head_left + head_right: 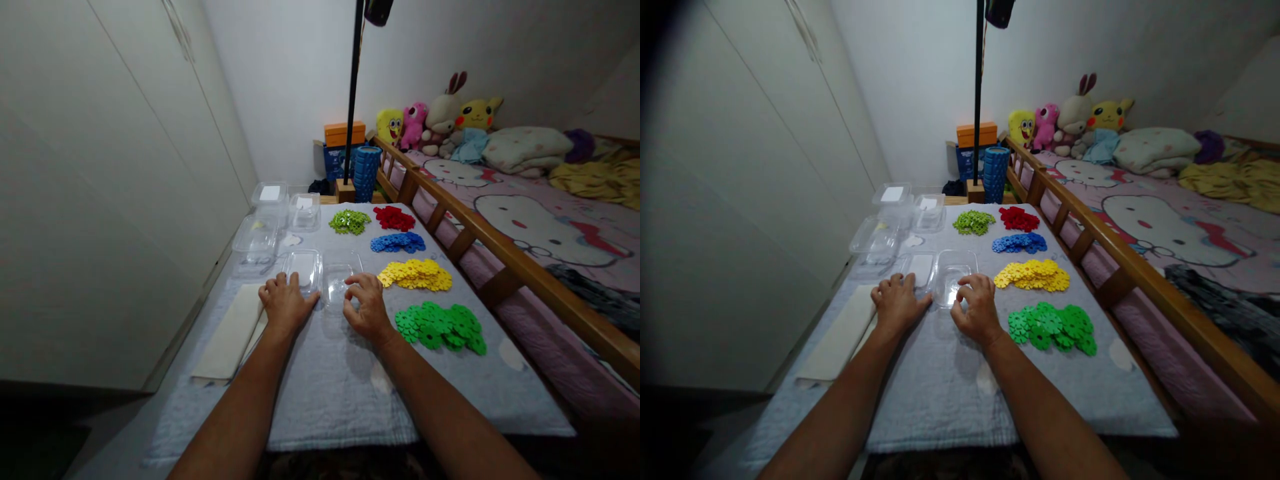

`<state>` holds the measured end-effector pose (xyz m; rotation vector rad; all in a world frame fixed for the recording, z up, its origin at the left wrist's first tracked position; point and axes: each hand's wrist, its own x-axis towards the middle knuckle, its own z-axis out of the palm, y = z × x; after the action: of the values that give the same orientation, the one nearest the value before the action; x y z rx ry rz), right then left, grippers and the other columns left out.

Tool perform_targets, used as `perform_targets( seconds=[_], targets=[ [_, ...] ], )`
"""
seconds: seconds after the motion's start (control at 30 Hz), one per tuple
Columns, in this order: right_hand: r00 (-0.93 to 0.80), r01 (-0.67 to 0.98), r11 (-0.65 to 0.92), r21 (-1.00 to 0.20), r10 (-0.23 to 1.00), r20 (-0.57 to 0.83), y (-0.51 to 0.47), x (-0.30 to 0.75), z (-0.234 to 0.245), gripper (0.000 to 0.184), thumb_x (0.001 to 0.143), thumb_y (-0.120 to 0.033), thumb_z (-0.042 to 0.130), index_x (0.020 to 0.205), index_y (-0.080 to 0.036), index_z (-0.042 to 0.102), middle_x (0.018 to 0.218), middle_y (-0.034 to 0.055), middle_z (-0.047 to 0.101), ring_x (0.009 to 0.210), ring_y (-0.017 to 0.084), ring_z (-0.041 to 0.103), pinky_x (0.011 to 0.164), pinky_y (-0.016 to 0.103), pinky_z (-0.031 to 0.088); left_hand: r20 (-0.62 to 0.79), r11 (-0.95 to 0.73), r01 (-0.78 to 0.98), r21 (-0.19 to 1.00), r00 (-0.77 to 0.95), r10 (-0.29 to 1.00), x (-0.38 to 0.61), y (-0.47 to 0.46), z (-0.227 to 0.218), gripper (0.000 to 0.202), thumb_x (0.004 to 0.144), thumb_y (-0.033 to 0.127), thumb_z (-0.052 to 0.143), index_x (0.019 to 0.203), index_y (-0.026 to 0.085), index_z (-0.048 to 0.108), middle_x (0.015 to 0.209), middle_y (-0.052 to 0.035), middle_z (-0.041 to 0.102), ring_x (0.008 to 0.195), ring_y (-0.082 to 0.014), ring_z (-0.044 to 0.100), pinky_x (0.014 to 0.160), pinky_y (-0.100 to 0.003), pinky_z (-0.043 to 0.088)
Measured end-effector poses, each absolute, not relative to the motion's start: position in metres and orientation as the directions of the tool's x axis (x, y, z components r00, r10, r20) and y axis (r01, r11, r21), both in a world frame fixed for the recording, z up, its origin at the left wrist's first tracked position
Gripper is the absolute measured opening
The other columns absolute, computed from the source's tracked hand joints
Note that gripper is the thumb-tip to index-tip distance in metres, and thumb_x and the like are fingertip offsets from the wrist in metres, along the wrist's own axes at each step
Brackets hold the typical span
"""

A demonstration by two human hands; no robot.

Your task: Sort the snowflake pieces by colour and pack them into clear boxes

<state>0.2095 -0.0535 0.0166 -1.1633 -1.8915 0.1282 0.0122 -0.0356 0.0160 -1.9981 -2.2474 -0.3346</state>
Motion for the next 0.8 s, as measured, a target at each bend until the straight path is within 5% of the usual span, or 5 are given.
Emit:
perform_targets(
  seconds=[0.17, 0.37, 0.57, 0.8],
  targets=[
    [-0.175, 0.666, 0.553, -0.5, 0.768, 0.616, -0.053, 0.209, 0.016, 0.009, 0.075, -0.015, 0.059, 0.073, -0.023, 0.057, 0.1, 0.0054, 0.068, 0.103, 0.025, 0.055, 0.095, 0.044, 0.039, 0.284, -0.002, 0.968, 0.253, -0.072, 0.956, 0.012, -0.035, 0.01, 0.067, 0.08, 0.047, 0.065, 0.139, 0.017, 0.054, 0.146, -0.0201, 0.048, 0.132, -0.0405, 0.039, 0.109, -0.058, 0.028],
    [-0.173, 0.666, 0.558, -0.496, 0.761, 0.625, -0.051, 0.209, 0.015, 0.009, 0.076, -0.014, 0.058, 0.073, -0.023, 0.058, 0.098, 0.005, 0.068, 0.102, 0.024, 0.055, 0.095, 0.044, 0.039, 0.398, -0.259, 0.834, 0.487, 0.052, 0.916, 0.012, -0.03, 0.007, 0.056, 0.08, 0.008, 0.045, 0.132, 0.02, 0.059, 0.135, -0.0126, 0.058, 0.129, -0.0287, 0.048, 0.111, -0.047, 0.036],
    [-0.178, 0.672, 0.563, -0.482, 0.754, 0.633, -0.051, 0.21, 0.015, 0.01, 0.076, -0.014, 0.059, 0.073, -0.023, 0.059, 0.099, 0.0055, 0.069, 0.102, 0.025, 0.055, 0.093, 0.044, 0.039, 0.419, -0.375, 0.618, 0.69, 0.081, 0.904, 0.016, -0.035, 0.015, 0.035, 0.097, 0.028, 0.039, 0.121, 0.02, 0.064, 0.12, -0.0105, 0.063, 0.117, -0.023, 0.058, 0.104, -0.041, 0.045],
    [-0.174, 0.68, 0.55, -0.485, 0.764, 0.621, -0.051, 0.209, 0.016, 0.011, 0.074, -0.013, 0.061, 0.069, -0.023, 0.058, 0.099, 0.0052, 0.069, 0.102, 0.025, 0.055, 0.094, 0.044, 0.039, 0.315, -0.321, 0.444, 0.836, 0.09, 0.945, 0.021, -0.041, 0.016, 0.041, 0.096, 0.04, 0.048, 0.128, 0.018, 0.061, 0.096, -0.0036, 0.064, 0.083, -0.0157, 0.061, 0.082, -0.03, 0.05]
  ],
)
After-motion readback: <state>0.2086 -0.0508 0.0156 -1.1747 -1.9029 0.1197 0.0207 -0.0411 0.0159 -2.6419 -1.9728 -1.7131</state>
